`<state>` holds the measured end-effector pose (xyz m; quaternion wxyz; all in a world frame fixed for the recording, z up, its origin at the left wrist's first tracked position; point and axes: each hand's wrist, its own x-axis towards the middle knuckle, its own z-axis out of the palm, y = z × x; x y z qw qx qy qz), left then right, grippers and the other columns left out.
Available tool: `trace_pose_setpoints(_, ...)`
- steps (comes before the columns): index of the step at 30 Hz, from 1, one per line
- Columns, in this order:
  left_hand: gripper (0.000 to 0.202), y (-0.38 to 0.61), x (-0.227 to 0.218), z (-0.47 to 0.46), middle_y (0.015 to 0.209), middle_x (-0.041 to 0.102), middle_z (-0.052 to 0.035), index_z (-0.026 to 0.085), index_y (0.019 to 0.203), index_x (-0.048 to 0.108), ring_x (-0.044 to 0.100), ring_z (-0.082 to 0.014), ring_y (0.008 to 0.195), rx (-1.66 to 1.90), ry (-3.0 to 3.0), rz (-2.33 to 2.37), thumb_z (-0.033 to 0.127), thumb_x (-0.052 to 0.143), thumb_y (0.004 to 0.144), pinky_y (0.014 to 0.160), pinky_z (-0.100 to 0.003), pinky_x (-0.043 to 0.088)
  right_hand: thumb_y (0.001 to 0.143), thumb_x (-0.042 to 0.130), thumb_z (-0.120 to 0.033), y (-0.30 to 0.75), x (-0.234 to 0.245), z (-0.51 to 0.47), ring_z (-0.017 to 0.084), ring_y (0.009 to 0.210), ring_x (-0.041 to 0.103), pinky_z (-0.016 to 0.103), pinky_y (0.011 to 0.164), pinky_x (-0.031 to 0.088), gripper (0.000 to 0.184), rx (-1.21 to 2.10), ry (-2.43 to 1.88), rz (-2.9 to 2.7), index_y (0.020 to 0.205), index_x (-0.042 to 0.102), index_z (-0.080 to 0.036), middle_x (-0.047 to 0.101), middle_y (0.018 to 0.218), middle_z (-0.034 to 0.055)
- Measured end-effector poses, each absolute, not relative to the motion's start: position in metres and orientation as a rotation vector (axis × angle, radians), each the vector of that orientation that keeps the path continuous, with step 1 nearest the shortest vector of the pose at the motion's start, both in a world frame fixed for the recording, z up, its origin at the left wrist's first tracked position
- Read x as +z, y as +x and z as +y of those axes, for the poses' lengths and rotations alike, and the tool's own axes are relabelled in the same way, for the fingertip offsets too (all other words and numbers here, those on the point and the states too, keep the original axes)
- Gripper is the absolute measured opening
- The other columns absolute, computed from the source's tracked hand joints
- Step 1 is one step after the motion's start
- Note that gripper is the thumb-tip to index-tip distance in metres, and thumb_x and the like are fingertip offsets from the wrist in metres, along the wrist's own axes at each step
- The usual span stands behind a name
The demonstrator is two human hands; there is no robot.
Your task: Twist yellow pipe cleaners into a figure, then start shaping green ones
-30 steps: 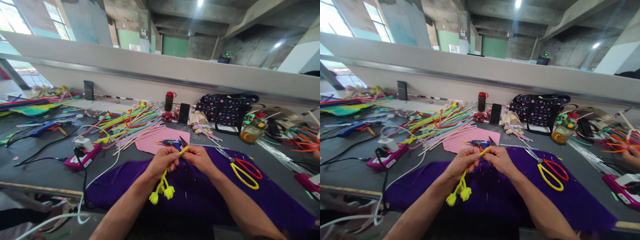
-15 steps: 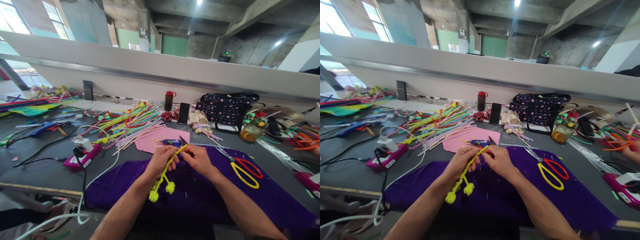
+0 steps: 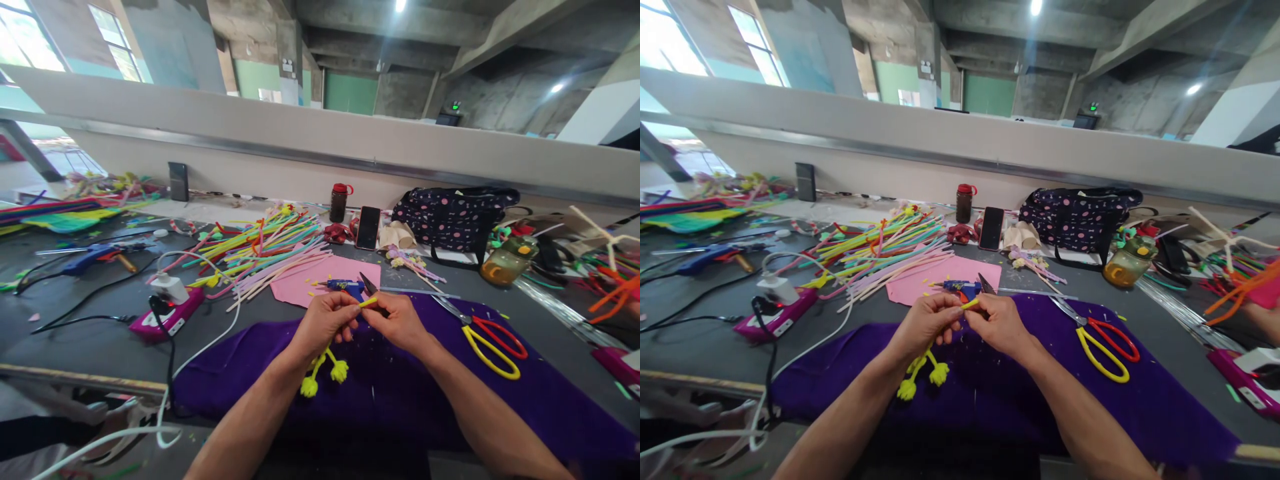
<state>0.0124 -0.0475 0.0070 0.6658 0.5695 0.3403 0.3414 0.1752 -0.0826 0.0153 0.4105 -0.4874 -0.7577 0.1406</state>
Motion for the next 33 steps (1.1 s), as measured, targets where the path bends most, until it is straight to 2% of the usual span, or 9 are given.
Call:
trace_pose_setpoints(5,0.023,0.012,0.009,-0.047,0.05,0.056,0.0028,0.013,0.076,0.054,0.047,-0.0046,0.031,0.797,1.263,0.791,0.036,0.058,0.072,0.029,-0.012,0.028,0.079,0.051,-0.02,0.178,0.011,-0.084,0.012,0.06,0.053,0.024,0.059,0.038,0.011,-0.006,-1.103,-2.049,0.078,0.062,-0.018,0.06,0.067,0.0027)
trace_pose_setpoints(7,0.022,0.012,0.01,-0.046,0.048,0.055,0.0034,0.013,0.074,0.053,0.046,-0.0049,0.03,0.783,1.231,0.784,0.034,0.057,0.071,0.028,-0.012,0.027,0.08,0.052,-0.019,0.182,0.01,-0.084,0.014,0.071,0.056,0.026,0.066,0.04,0.012,-0.224,-1.027,-2.097,0.086,0.062,-0.019,0.063,0.077,0.0047)
trace_pose_setpoints(10,0.02,0.011,0.008,-0.044,0.045,0.054,0.0039,0.013,0.073,0.053,0.045,-0.0053,0.028,0.744,1.228,0.775,0.032,0.056,0.07,0.027,-0.013,0.025,0.082,0.05,-0.017,0.188,0.013,-0.084,0.015,0.086,0.056,0.027,0.074,0.04,0.022,-0.425,-0.968,-2.2,0.1,0.06,-0.024,0.064,0.094,0.0054)
trace_pose_setpoints(20,0.014,0.008,0.01,-0.045,0.043,0.053,0.0045,0.014,0.065,0.051,0.041,-0.004,0.026,0.602,1.342,0.828,0.026,0.056,0.069,0.027,-0.013,0.024,0.083,0.048,-0.015,0.188,0.024,-0.087,0.015,0.086,0.054,0.027,0.075,0.041,0.019,-0.366,-0.969,-2.313,0.091,0.063,-0.024,0.062,0.097,0.0047)
trace_pose_setpoints(24,0.017,0.009,0.012,-0.049,0.045,0.054,0.0041,0.014,0.07,0.054,0.043,-0.0042,0.029,0.572,1.422,0.82,0.03,0.058,0.069,0.029,-0.012,0.026,0.08,0.052,-0.022,0.188,0.029,-0.086,0.014,0.076,0.053,0.026,0.068,0.04,0.011,0.03,-1.112,-2.296,0.075,0.061,-0.019,0.061,0.079,0.0041)
trace_pose_setpoints(27,0.016,0.01,0.012,-0.054,0.046,0.053,0.0044,0.014,0.072,0.056,0.043,-0.0041,0.03,0.562,1.51,0.801,0.029,0.059,0.069,0.03,-0.013,0.029,0.074,0.054,-0.023,0.189,0.026,-0.08,0.009,0.054,0.046,0.021,0.052,0.035,0.015,0.711,-1.28,-2.042,0.061,0.056,-0.016,0.052,0.058,-0.0016)
trace_pose_setpoints(30,0.016,0.011,0.013,-0.057,0.046,0.053,0.0045,0.014,0.072,0.056,0.041,-0.0035,0.031,0.557,1.521,0.764,0.029,0.059,0.068,0.031,-0.013,0.029,0.066,0.055,-0.024,0.189,0.013,-0.071,0.005,0.038,0.031,0.018,0.039,0.022,0.018,1.477,-1.249,-1.638,0.052,0.05,-0.014,0.04,0.043,-0.0059)
trace_pose_setpoints(33,0.015,0.01,0.014,-0.056,0.046,0.053,0.0041,0.013,0.071,0.056,0.04,-0.0028,0.029,0.545,1.418,0.717,0.027,0.06,0.068,0.03,-0.012,0.026,0.063,0.056,-0.025,0.186,0.001,-0.066,0.004,0.035,0.031,0.018,0.036,0.017,0.017,1.797,-1.123,-1.367,0.051,0.049,-0.014,0.045,0.044,-0.0039)
